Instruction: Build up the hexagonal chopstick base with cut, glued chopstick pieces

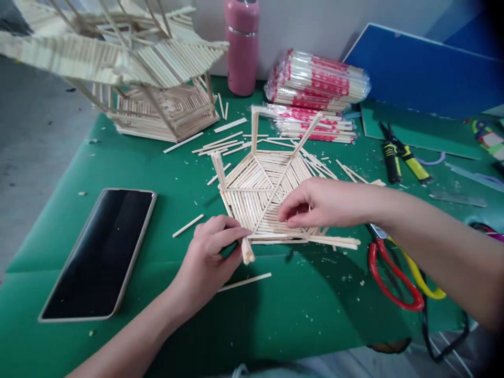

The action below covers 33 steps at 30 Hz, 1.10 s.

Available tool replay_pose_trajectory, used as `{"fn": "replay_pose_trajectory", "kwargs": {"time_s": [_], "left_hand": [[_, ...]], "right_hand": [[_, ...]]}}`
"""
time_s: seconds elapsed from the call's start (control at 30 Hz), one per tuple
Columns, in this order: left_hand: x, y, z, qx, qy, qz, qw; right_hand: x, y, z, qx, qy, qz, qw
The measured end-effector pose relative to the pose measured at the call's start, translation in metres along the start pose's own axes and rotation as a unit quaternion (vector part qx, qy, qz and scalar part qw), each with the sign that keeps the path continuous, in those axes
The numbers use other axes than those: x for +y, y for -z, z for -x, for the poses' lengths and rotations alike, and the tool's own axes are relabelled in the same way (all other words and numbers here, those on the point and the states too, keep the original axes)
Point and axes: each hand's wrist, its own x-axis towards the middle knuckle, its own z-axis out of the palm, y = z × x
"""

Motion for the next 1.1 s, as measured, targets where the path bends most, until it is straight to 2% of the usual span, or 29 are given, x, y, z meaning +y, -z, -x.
{"fn": "replay_pose_trajectory", "kwargs": {"time_s": [0.13, 0.23, 0.5, 0.9, 1.1], "left_hand": [[-0.001, -0.001, 0.001, 0.013, -0.008, -0.009, 1.000], [0.000, -0.001, 0.002, 0.017, -0.005, -0.010, 1.000], [0.001, 0.000, 0.001, 0.008, 0.016, -0.007, 1.000], [0.000, 0.000, 0.001, 0.003, 0.014, -0.011, 1.000], [-0.001, 0.001, 0.004, 0.005, 0.007, -0.016, 1.000]], "right_hand": [[0.001, -0.006, -0.010, -0.088, -0.009, -0.019, 0.996], [0.002, -0.008, -0.017, -0.117, -0.015, -0.030, 0.993], [0.004, -0.007, -0.022, -0.135, -0.014, -0.067, 0.988], [0.006, -0.006, -0.025, -0.147, -0.008, -0.081, 0.986], [0.004, -0.003, -0.019, -0.123, 0.008, -0.053, 0.991]]}}
